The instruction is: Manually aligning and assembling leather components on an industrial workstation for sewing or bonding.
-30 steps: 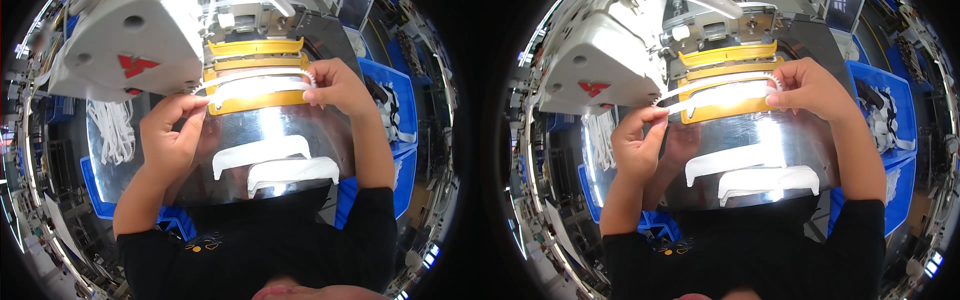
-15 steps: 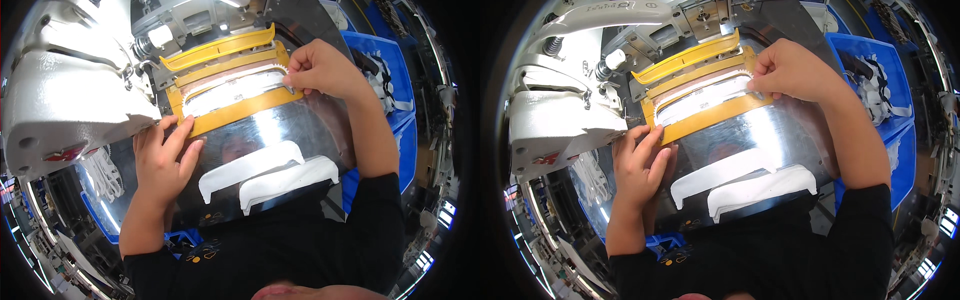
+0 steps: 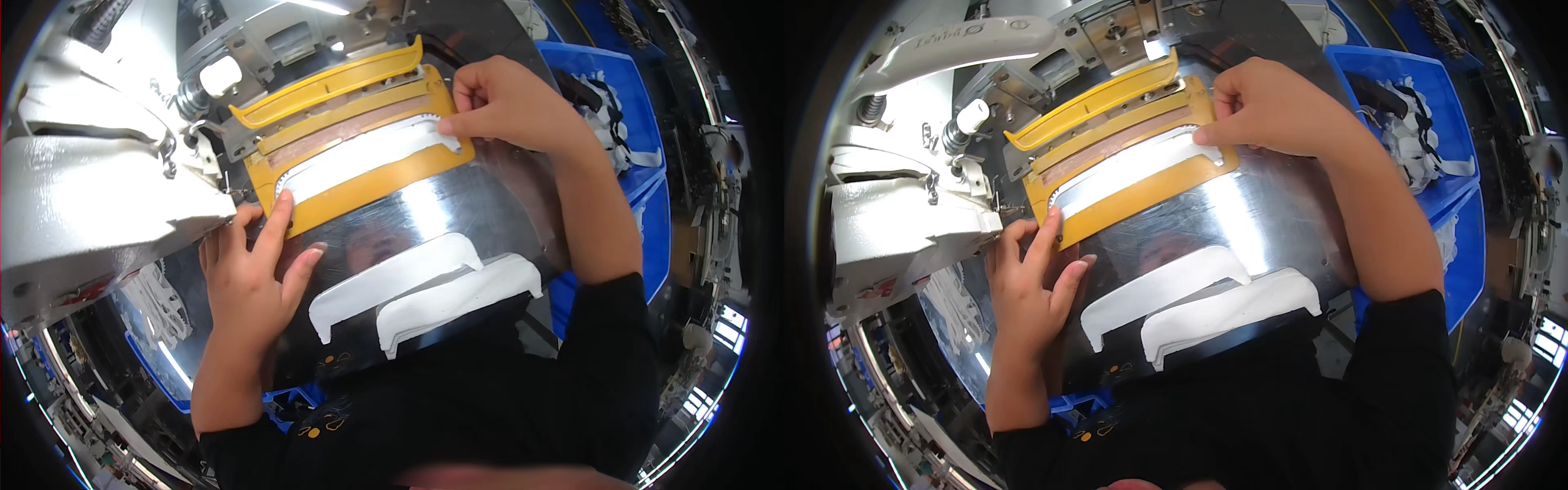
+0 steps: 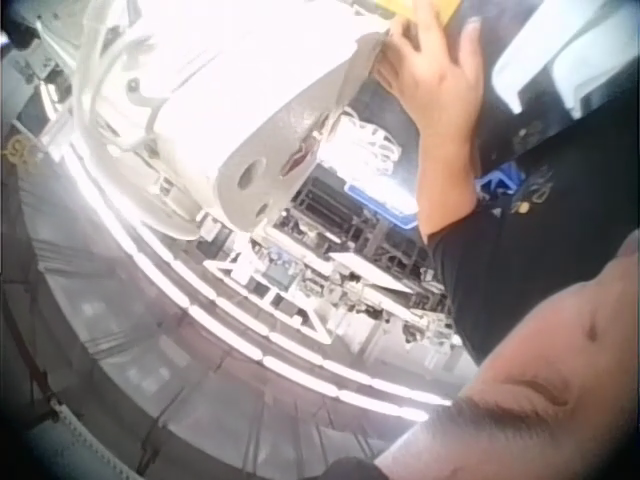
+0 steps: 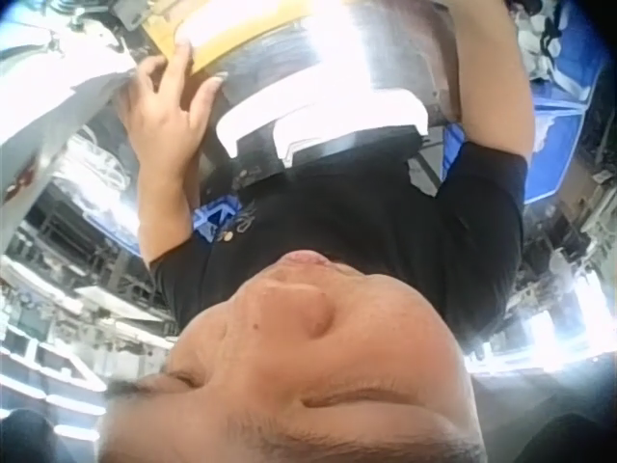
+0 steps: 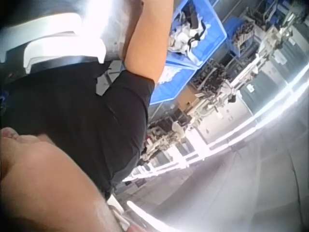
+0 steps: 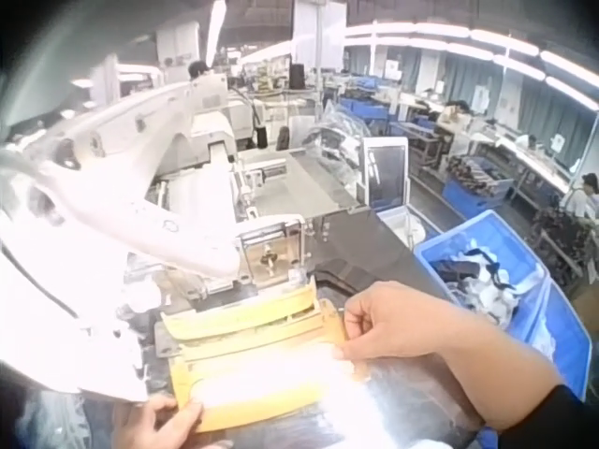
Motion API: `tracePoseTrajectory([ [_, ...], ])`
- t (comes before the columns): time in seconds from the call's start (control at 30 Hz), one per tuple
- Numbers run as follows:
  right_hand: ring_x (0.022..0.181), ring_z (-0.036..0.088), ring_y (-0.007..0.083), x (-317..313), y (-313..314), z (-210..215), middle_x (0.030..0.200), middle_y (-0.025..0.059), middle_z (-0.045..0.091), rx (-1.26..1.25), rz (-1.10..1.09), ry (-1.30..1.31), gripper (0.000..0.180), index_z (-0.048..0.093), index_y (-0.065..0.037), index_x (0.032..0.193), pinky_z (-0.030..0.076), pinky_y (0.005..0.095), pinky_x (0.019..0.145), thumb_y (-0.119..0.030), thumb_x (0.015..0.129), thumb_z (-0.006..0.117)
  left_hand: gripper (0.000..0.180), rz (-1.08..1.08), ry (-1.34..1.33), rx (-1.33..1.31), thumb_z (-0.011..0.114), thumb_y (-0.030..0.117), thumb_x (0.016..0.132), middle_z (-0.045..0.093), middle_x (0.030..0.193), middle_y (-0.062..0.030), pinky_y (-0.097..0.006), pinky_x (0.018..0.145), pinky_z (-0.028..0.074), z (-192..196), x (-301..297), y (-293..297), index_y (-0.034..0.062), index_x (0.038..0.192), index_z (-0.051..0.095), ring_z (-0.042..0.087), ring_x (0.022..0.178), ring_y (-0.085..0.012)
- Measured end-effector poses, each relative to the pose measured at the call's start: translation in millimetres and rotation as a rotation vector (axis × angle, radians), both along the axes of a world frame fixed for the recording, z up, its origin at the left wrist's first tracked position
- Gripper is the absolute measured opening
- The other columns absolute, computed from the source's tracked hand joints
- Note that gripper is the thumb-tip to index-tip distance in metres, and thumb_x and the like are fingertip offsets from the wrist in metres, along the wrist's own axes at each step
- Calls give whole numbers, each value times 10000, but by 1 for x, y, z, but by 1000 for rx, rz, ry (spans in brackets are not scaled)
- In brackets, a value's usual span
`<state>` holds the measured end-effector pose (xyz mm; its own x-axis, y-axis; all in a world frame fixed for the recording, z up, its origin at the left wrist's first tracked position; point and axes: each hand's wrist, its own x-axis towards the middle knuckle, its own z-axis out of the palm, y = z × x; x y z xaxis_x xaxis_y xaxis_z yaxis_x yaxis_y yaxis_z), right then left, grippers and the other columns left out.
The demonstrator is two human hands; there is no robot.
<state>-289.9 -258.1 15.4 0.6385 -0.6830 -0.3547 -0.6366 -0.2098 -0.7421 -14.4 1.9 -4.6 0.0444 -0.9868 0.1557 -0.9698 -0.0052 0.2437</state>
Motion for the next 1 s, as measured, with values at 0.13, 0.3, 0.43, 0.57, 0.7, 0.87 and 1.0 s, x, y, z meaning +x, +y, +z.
tracePoseTrajectory([
  [0.13,603,627,189,10,2,-1,655,78,644,-204,24,104,456,671,-74,728,476,333,552,-428,781,955,589,3,-22,10,872,372,868,616,1236,-126,-481,1028,467,5,-1,5,118,1390,767,601,1111,-340],
  [0.3,663,668,230,12,8,5,707,114,680,-274,29,229,459,685,-60,743,521,353,635,-431,769,953,554,-7,-23,10,858,340,884,615,1229,-128,-482,1041,458,3,1,3,91,1371,773,597,1118,-341],
  [0.43,707,692,243,15,9,13,737,124,699,-238,66,304,439,691,-59,756,534,372,658,-411,768,953,539,-16,-40,15,864,316,878,616,1229,-128,-480,1037,463,7,1,6,84,1356,777,598,1122,-340],
  [0.57,703,688,239,14,8,8,743,123,700,-274,94,313,432,680,-58,758,534,365,654,-394,775,950,492,-24,-41,-14,883,298,856,634,1194,-123,-471,1020,473,9,-1,7,70,1280,785,611,1100,-337],
  [0.7,657,666,164,9,8,4,702,77,673,-251,44,149,429,609,-84,756,507,299,602,-362,863,917,357,-37,201,-30,900,295,833,669,1045,-101,-451,927,478,14,-5,17,67,1056,740,633,991,-328],
  [0.87,596,589,70,12,18,-2,678,6,634,-290,41,-42,406,568,-119,768,462,223,553,-325,973,852,294,-193,214,191,886,239,840,612,908,-82,-433,814,450,23,-16,21,93,910,641,602,884,-320],
  [1.0,621,573,147,16,33,2,679,66,640,-249,103,-86,405,635,-76,768,456,315,586,-363,955,851,203,-181,359,233,832,109,863,619,900,-116,-434,860,478,21,-18,19,61,898,637,596,899,-344],
])
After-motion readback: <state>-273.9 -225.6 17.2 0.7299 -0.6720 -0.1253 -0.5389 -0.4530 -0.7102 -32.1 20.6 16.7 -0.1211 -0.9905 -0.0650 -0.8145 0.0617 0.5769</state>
